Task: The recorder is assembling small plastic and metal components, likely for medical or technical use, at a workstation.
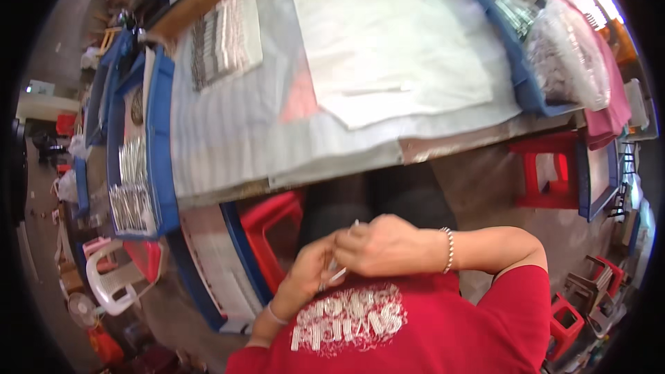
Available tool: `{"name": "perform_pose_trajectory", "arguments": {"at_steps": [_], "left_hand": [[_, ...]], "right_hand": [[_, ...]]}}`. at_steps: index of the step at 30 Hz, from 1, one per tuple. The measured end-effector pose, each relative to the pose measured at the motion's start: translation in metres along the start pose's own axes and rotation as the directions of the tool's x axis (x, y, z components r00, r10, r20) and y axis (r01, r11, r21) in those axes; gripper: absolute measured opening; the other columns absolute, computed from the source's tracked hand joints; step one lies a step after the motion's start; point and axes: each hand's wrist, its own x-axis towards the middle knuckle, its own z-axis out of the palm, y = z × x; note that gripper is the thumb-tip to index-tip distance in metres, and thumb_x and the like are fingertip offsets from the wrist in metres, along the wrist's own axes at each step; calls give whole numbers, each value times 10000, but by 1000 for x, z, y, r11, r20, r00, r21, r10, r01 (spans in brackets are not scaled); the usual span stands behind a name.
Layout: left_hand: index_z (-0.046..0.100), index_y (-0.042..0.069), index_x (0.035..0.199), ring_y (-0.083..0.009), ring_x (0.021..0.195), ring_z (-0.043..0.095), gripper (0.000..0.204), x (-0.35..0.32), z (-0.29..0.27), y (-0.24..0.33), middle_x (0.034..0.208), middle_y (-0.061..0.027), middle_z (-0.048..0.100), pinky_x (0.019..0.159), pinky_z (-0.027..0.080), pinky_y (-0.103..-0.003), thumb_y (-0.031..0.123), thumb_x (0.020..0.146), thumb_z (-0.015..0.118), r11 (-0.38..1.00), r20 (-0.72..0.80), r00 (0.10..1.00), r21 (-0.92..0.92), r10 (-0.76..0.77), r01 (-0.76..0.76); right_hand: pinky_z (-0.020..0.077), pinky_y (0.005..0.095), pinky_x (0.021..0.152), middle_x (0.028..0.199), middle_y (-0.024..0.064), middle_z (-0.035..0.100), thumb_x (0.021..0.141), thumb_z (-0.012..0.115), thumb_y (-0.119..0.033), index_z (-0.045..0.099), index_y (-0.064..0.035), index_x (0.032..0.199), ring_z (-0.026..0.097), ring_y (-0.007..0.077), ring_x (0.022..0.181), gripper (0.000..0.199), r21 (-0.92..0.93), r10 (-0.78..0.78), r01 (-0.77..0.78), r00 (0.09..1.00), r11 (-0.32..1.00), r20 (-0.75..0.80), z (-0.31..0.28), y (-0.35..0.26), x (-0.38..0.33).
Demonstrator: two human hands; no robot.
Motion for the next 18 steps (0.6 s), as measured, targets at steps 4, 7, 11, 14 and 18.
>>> {"name": "perform_pose_trajectory", "arguments": {"at_steps": [4, 7, 11, 14, 18], "left_hand": [[437, 24, 1337, -128, 831, 614, 384, 3, -13, 2, 1060, -69, 605, 688, 508, -241, 172, 992, 356, 1000, 204, 979, 28, -16, 10], [277, 92, 1451, -232, 1030, 603, 499, -5, 1, 21, 1222, -182, 553, 873, 504, -343, 329, 1015, 332, 1000, 307, 952, -17, -14, 20], [200, 186, 1486, -286, 1024, 616, 586, -8, -8, 46, 1294, -237, 523, 864, 512, -366, 505, 1000, 274, 918, 75, 951, 249, 300, -309], [282, 69, 1430, -211, 894, 648, 496, 21, -44, 27, 1166, -193, 605, 740, 537, -309, 351, 1027, 346, 711, -133, 819, 586, 557, -388], [497, -35, 1234, -120, 690, 656, 306, 37, -40, 10, 939, -122, 686, 559, 524, -238, 127, 974, 479, 362, -12, 632, 828, 775, -428]], "right_hand": [[434, 259, 364, 750, 80, 520, 742, 566, -146, 518, -25, 762, 596, 151, 604, 131, 18, -153, 153, 987, 988, 39, -11, 5, 11], [414, 268, 334, 755, 88, 477, 784, 557, -154, 475, -48, 748, 550, 148, 527, 139, -15, -181, 183, 980, 983, 86, -50, 18, 19], [521, 370, 554, 930, 109, 547, 833, 545, -107, 554, -64, 1053, 594, 265, 626, 225, 66, 295, -307, 944, 950, 145, -147, 86, 37], [494, 387, 684, 931, 132, 561, 861, 561, -51, 575, -40, 1014, 584, 319, 828, 154, -131, 329, -371, 908, 919, -260, -177, 195, 64], [476, 438, 714, 913, 150, 565, 889, 548, -93, 558, -23, 947, 591, 358, 823, 91, -259, 299, -428, 857, 866, -419, -183, 340, 105]]}}
